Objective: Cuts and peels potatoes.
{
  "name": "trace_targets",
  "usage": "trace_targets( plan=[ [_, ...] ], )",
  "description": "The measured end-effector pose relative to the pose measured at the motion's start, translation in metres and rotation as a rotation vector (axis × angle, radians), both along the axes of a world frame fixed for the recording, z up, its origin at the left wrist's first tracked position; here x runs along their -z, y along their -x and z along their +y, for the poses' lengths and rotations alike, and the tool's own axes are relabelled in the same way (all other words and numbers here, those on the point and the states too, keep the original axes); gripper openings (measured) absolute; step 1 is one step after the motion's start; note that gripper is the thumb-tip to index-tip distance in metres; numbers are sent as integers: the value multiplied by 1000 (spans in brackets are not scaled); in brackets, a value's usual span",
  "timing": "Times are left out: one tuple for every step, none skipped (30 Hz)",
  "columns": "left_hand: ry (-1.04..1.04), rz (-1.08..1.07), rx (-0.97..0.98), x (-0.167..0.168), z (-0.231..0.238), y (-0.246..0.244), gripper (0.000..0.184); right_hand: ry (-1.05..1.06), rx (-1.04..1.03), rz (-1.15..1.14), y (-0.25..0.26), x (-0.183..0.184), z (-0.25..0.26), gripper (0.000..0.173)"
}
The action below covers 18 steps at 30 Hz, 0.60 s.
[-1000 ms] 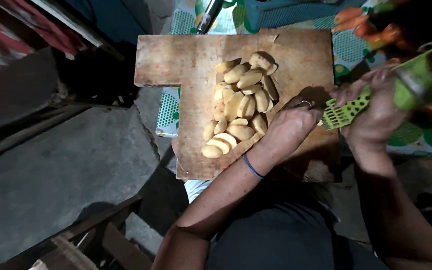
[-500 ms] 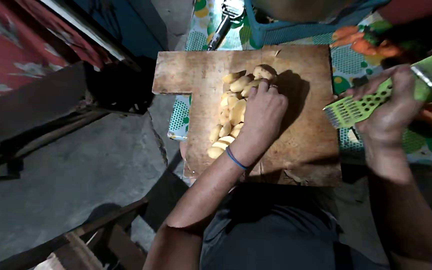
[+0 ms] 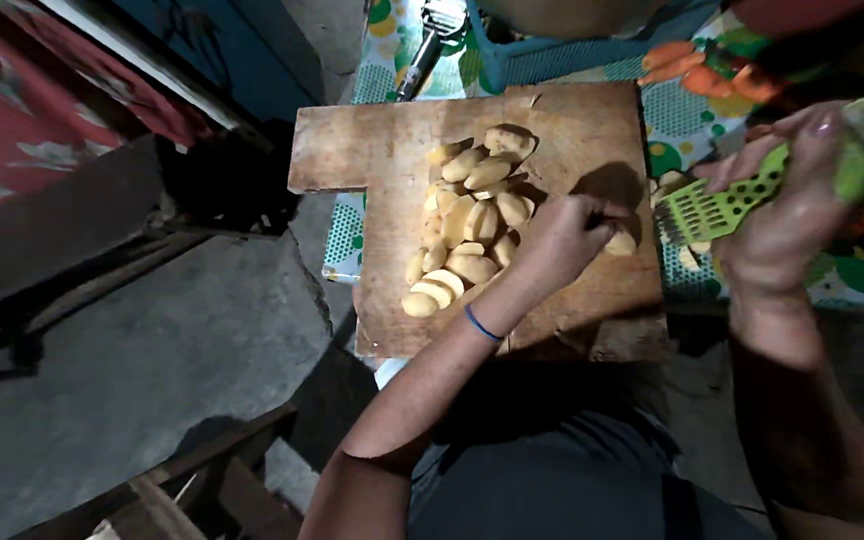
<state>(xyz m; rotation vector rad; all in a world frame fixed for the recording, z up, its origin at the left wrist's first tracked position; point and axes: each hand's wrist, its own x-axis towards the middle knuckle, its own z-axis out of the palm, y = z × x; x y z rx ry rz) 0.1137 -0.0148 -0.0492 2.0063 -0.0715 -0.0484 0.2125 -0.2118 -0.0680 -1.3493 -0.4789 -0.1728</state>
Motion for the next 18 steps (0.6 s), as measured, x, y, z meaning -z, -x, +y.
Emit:
trace_targets(
  plan=[
    [-114, -6, -27, 9, -6, -1, 14, 9, -11, -24, 6, -2, 5, 24],
    [-212, -34, -58, 17, -11, -3, 12, 21, -28, -47, 11, -3, 10, 20],
    [-279, -58, -81, 23, -13, -4, 13, 31, -44, -71, 15, -4, 13, 18],
    [-306, -86, -91, 27, -14, -4, 12, 37, -58, -98, 18, -5, 17, 16],
    [-295, -121, -94, 30, -14, -3, 11, 35, -79, -118, 21, -6, 19, 14],
    [-279, -153, -84, 32, -14, -2, 8, 31, -98, -130, 24, -7, 22, 12],
    [-270, -182, -68, 33, -13, -1, 7, 40, -106, -140, 26, -8, 25, 10],
    [-271, -206, -55, 35, -13, -1, 7, 51, -106, -144, 28, -8, 27, 10],
    [-276, -216, -43, 35, -13, -1, 7, 63, -94, -142, 30, -8, 30, 10],
    [-284, -218, -32, 35, -13, -2, 7, 78, -75, -141, 31, -7, 32, 9],
    [-286, -216, -22, 36, -12, -3, 7, 90, -56, -141, 33, -6, 33, 10],
    [-283, -216, -15, 36, -12, -3, 7, 101, -39, -143, 34, -3, 34, 11],
    [-280, -217, -11, 36, -11, -4, 8, 112, -27, -141, 35, 1, 35, 12],
    [-279, -220, -8, 37, -11, -4, 8, 111, -21, -126, 37, 7, 35, 14],
    [-283, -215, -2, 37, -11, -5, 8, 108, -13, -104, 37, 11, 34, 15],
    [-288, -205, 2, 37, -10, -6, 8, 97, -9, -79, 34, 13, 32, 15],
    [-287, -201, 4, 38, -10, -6, 8, 84, -14, -54, 30, 13, 29, 14],
    [-280, -198, 8, 39, -10, -6, 9, 80, -15, -32, 24, 11, 24, 13]
  ],
)
